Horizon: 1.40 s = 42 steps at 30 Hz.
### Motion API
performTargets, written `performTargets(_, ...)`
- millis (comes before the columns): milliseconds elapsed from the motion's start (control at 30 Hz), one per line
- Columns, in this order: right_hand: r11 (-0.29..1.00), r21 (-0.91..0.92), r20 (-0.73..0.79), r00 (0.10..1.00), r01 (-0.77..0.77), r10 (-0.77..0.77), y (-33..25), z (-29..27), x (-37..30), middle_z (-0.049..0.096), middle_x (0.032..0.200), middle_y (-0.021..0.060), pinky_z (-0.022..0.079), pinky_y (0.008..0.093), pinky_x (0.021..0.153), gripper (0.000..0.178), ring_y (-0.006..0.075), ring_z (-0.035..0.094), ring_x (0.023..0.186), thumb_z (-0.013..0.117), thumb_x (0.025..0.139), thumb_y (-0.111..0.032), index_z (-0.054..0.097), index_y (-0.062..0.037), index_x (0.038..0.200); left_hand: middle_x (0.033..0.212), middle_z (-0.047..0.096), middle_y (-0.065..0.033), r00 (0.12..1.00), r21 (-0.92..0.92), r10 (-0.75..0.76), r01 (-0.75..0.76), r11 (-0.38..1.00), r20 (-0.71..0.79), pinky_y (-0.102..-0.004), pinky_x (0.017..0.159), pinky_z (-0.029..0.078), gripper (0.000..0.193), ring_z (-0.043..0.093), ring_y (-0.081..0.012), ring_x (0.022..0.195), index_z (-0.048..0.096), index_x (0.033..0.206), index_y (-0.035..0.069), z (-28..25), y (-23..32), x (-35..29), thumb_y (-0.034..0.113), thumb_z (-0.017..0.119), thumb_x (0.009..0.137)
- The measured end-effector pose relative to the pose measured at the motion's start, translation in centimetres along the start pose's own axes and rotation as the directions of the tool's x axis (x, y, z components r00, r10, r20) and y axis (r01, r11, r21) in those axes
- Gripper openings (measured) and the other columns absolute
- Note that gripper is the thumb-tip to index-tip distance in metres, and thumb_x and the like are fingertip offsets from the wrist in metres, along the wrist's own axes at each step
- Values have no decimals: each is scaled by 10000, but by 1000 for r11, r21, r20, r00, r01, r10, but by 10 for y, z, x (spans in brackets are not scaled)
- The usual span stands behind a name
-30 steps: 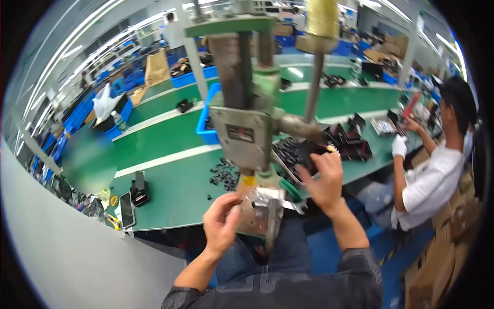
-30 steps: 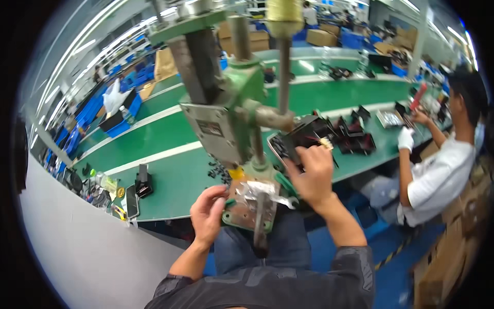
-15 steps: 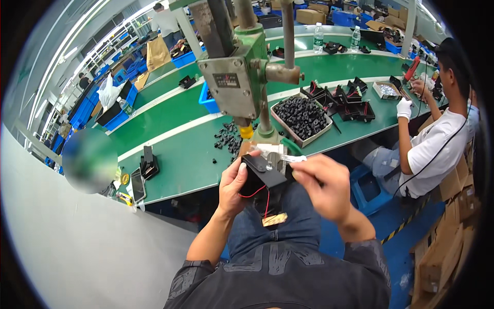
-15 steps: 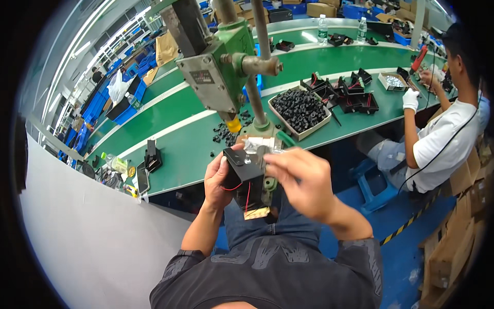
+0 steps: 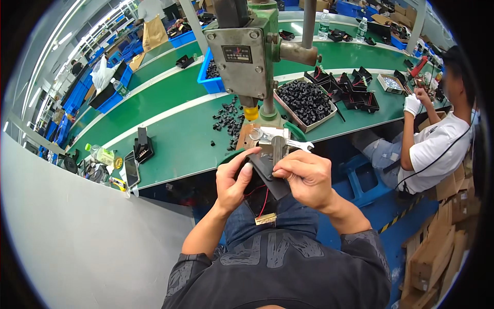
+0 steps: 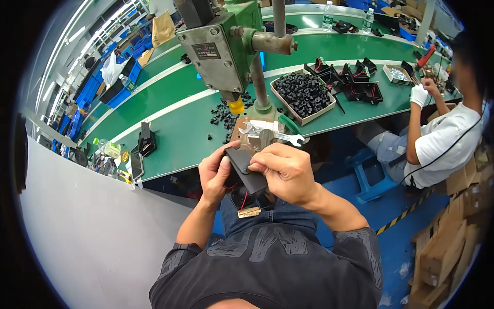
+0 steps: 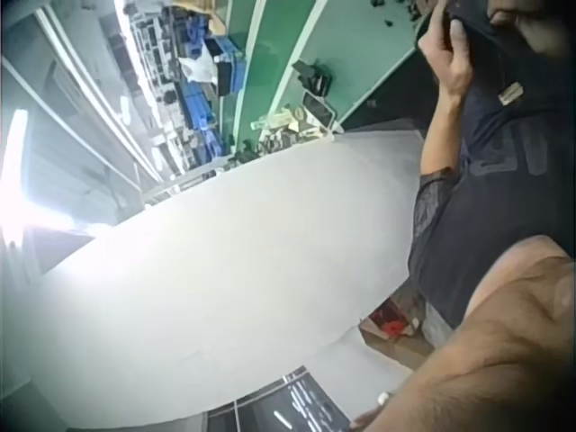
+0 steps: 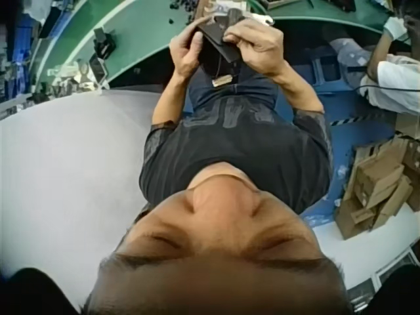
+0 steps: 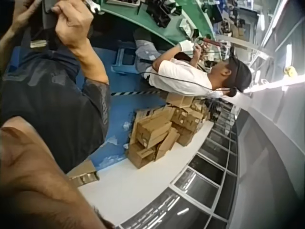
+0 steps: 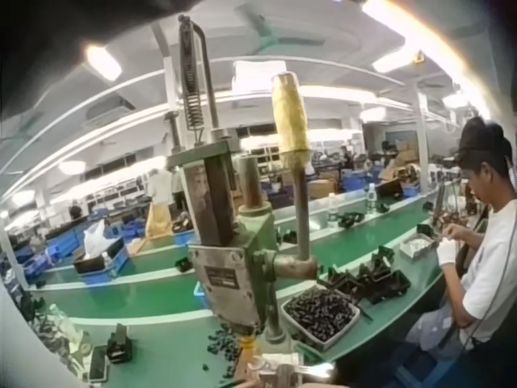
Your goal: Assembling small mechanical components using a manual press machine on an industrial assembly line.
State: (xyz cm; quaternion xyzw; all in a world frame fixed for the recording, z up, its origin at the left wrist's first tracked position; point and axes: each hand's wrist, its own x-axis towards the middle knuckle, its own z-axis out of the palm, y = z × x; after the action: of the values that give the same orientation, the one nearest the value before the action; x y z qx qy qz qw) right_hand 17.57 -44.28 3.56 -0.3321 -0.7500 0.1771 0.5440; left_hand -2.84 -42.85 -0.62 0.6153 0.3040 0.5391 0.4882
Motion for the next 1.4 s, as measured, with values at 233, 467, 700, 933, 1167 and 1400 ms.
performTargets(233, 994, 97, 72, 997, -48, 41, 34, 0, 5, 720, 831, 118, 553, 321, 653, 101, 235, 700, 733, 743, 808, 23, 749, -10, 903, 1018, 714, -116, 988, -21, 84, -87, 996, -131, -285, 880, 527, 403, 689, -169, 950, 582, 1204, -30, -21, -25, 0, 180, 761, 911)
performTargets(467, 798, -460, -234, 920, -390, 315, 235, -29, 54, 710, 926, 177, 543, 397, 764, 207, 326, 693, 829, 706, 859, -117, 716, 5, 1025, 1035, 724, -98, 944, -293, -92, -6, 956, -317, -267, 803, 549, 293, 686, -130, 883, 617, 1187, -45, -55, -65, 13, 131, 696, 966)
performTargets(700, 603, -713, -149, 917, -359, 371, 295, -30, 68, 630, 894, 185, 491, 482, 801, 198, 391, 613, 906, 782, 803, -203, 712, -43, 896, 1087, 718, -90, 927, -301, -115, 2, 954, -358, -274, 885, 529, 280, 676, -128, 967, 621, 1216, -38, -56, -79, 8, 72, 680, 965)
performTargets(933, 813, -157, -292, 813, -560, 504, 261, -43, 82, 696, 814, 136, 554, 365, 697, 146, 200, 675, 703, 707, 894, -109, 674, 25, 941, 1081, 720, -84, 922, -351, -151, 18, 936, -356, -275, 886, 531, 307, 672, -127, 981, 634, 1215, -54, -53, -69, 11, 85, 707, 951)
performTargets(1167, 682, 546, 62, 836, -486, 546, 140, -29, 54, 645, 854, 16, 486, 231, 706, 204, 84, 590, 754, 636, 980, -95, 690, 10, 1147, 1045, 729, -72, 936, -216, -94, 20, 976, -338, -279, 884, 530, 294, 673, -125, 941, 689, 1170, -63, -37, -39, 21, 78, 744, 918)
performTargets(1400, 543, 664, 182, 815, -514, 550, 47, -13, 1, 690, 872, 81, 544, 260, 661, 180, 121, 666, 761, 670, 979, -112, 669, 38, 1077, 993, 754, -93, 976, -80, 8, -26, 996, -220, -268, 851, 537, 290, 684, -125, 901, 722, 1113, -65, -14, -29, 22, 94, 781, 879)
